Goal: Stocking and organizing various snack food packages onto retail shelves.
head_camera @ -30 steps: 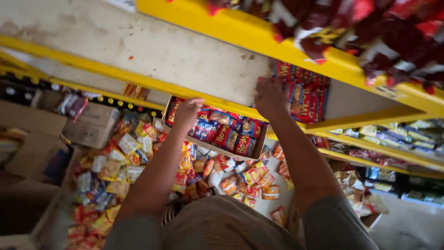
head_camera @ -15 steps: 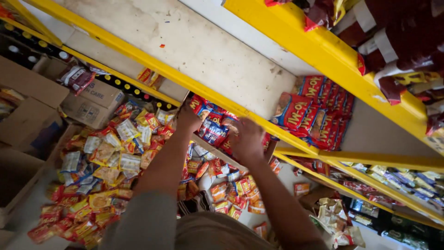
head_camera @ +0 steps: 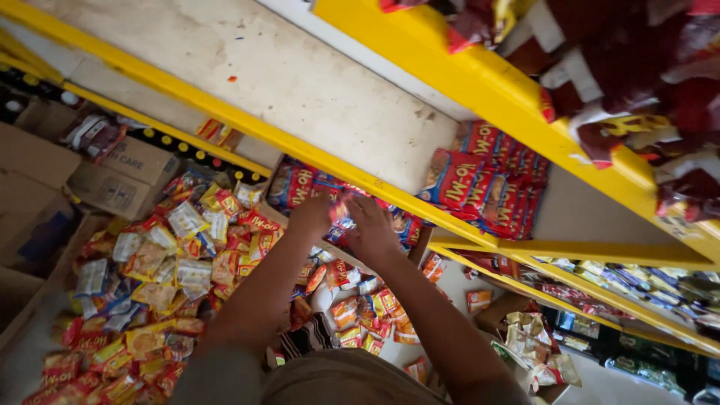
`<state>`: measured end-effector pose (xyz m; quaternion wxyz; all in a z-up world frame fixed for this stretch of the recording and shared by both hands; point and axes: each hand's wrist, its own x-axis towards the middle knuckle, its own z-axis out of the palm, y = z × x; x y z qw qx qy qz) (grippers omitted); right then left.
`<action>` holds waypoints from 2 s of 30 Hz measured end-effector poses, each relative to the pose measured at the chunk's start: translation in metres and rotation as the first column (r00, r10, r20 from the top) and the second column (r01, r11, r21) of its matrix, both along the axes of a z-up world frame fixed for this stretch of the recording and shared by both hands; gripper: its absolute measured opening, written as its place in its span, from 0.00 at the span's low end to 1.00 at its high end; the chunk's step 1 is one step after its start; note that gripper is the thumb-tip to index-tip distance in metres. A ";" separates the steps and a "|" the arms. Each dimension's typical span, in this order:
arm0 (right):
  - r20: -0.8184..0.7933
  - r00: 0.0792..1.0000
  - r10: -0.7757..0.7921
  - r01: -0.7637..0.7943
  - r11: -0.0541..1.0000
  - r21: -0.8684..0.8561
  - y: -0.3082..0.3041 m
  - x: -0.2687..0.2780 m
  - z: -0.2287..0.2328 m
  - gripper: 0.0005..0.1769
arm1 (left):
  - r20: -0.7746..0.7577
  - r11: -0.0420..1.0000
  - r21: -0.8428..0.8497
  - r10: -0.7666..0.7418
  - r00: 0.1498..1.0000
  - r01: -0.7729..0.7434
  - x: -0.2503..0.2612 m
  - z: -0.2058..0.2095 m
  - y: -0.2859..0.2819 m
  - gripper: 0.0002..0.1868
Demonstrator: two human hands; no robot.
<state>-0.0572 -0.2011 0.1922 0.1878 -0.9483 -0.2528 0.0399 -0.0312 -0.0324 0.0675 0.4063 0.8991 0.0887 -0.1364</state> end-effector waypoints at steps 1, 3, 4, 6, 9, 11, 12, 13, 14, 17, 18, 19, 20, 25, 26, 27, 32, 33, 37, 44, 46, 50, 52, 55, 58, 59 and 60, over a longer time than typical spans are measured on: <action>0.062 0.996 0.063 -0.060 0.997 -0.049 0.009 0.001 0.015 0.39 | 0.024 0.979 0.040 -0.200 0.979 0.199 -0.005 0.024 0.002 0.26; 0.121 0.989 0.088 -0.078 0.993 -0.084 0.007 0.004 0.022 0.43 | 0.036 0.932 0.120 -0.347 0.937 0.341 -0.011 0.073 0.007 0.20; 0.175 0.977 0.125 -0.104 0.987 -0.121 0.007 0.006 0.026 0.47 | 0.035 0.864 0.198 -0.477 0.878 0.462 -0.014 0.097 0.010 0.15; -0.048 0.999 0.027 -0.026 1.000 0.015 -0.001 0.013 0.035 0.48 | 0.126 0.852 0.245 -0.501 0.856 0.462 -0.005 0.135 0.015 0.13; -0.309 0.937 -0.163 0.202 0.974 0.098 -0.013 0.028 0.057 0.45 | 0.432 0.892 0.302 -0.443 0.786 0.337 0.015 0.187 0.013 0.16; -0.333 0.898 -0.288 0.325 0.944 0.060 -0.024 0.044 0.064 0.41 | 0.631 0.935 0.282 -0.351 0.692 0.217 0.032 0.192 0.000 0.22; -0.198 0.898 -0.393 0.429 0.883 0.192 -0.031 0.054 0.062 0.39 | 0.735 0.970 0.202 -0.243 0.633 0.138 0.043 0.182 -0.009 0.26; -0.075 0.860 -0.505 0.499 0.800 0.333 -0.039 0.065 0.061 0.37 | 0.820 0.992 0.109 -0.129 0.558 0.069 0.053 0.172 -0.019 0.29; -0.072 0.857 -0.511 0.503 0.797 0.334 -0.049 0.075 0.053 0.37 | 0.821 0.991 0.109 -0.132 0.555 0.075 0.055 0.176 -0.030 0.29; 0.052 0.831 -0.554 0.424 0.690 0.586 -0.073 0.094 0.033 0.30 | 0.516 0.971 -0.107 -0.129 0.847 0.213 0.057 0.174 -0.059 0.30; 0.056 0.813 -0.579 0.486 0.729 0.482 -0.078 0.098 0.032 0.32 | 0.422 0.954 -0.153 -0.174 0.890 0.259 0.059 0.166 -0.069 0.29; 0.064 0.796 -0.602 0.542 0.756 0.369 -0.083 0.102 0.032 0.34 | 0.324 0.932 -0.205 -0.222 0.920 0.298 0.061 0.158 -0.080 0.29; 0.065 0.797 -0.601 0.540 0.756 0.369 -0.081 0.104 0.041 0.34 | 0.325 0.933 -0.205 -0.221 0.919 0.297 0.066 0.146 -0.087 0.29; 0.081 0.797 -0.599 0.595 0.754 -0.278 -0.071 0.096 0.077 0.26 | 0.589 0.937 -0.193 -0.126 0.799 0.290 0.073 0.093 -0.119 0.33; 0.078 0.798 -0.598 0.593 0.754 -0.281 -0.070 0.098 0.079 0.26 | 0.585 0.937 -0.196 -0.125 0.801 0.288 0.069 0.097 -0.121 0.33; 0.132 0.824 -0.551 0.562 0.768 -0.307 -0.067 0.105 0.081 0.23 | 0.523 0.934 -0.182 -0.172 0.835 0.307 0.069 0.103 -0.120 0.33; 0.241 0.924 -0.298 0.374 0.839 -0.396 -0.072 0.139 0.068 0.26 | 0.305 0.934 -0.121 -0.288 0.908 0.337 0.067 0.106 -0.128 0.31; 0.161 0.953 -0.256 0.302 0.836 -0.459 -0.074 0.140 0.066 0.26 | 0.342 0.954 -0.044 -0.265 0.902 0.297 0.066 0.097 -0.132 0.31; 0.080 0.982 -0.169 0.184 0.799 -0.572 -0.079 0.130 0.064 0.28 | 0.463 0.961 0.232 -0.248 0.851 0.153 0.044 0.093 -0.125 0.32; 0.163 0.980 -0.111 0.185 0.797 -0.575 -0.081 0.130 0.054 0.32 | 0.622 0.954 0.268 -0.277 0.733 0.133 -0.008 0.070 -0.084 0.31; 0.164 0.978 -0.125 0.200 0.779 -0.594 -0.081 0.125 0.055 0.32 | 0.722 0.957 0.265 -0.275 0.635 0.114 -0.024 0.053 -0.071 0.35; 0.162 0.980 -0.116 0.190 0.791 -0.582 -0.084 0.131 0.051 0.33 | 0.612 0.959 0.275 -0.232 0.756 0.072 -0.034 0.004 -0.034 0.24; 0.144 0.979 -0.141 0.200 0.779 -0.594 -0.084 0.131 0.050 0.34 | 0.399 0.977 0.167 0.053 0.916 -0.130 -0.029 -0.033 -0.020 0.24; 0.160 0.980 -0.116 0.189 0.784 -0.591 -0.090 0.133 0.042 0.33 | 0.290 0.919 0.021 0.372 0.882 -0.395 -0.007 -0.070 -0.002 0.39; 0.178 0.978 -0.108 0.193 0.788 -0.585 -0.091 0.132 0.043 0.34 | 0.189 0.878 0.108 0.443 0.876 -0.467 0.028 -0.133 0.006 0.44; 0.181 0.978 -0.108 0.195 0.787 -0.586 -0.090 0.131 0.044 0.34 | 0.192 0.878 0.105 0.443 0.876 -0.467 0.030 -0.118 0.008 0.44; 0.191 0.976 -0.102 0.197 0.787 -0.584 -0.090 0.129 0.045 0.33 | 0.119 0.878 0.162 0.435 0.892 -0.450 0.031 -0.104 0.010 0.45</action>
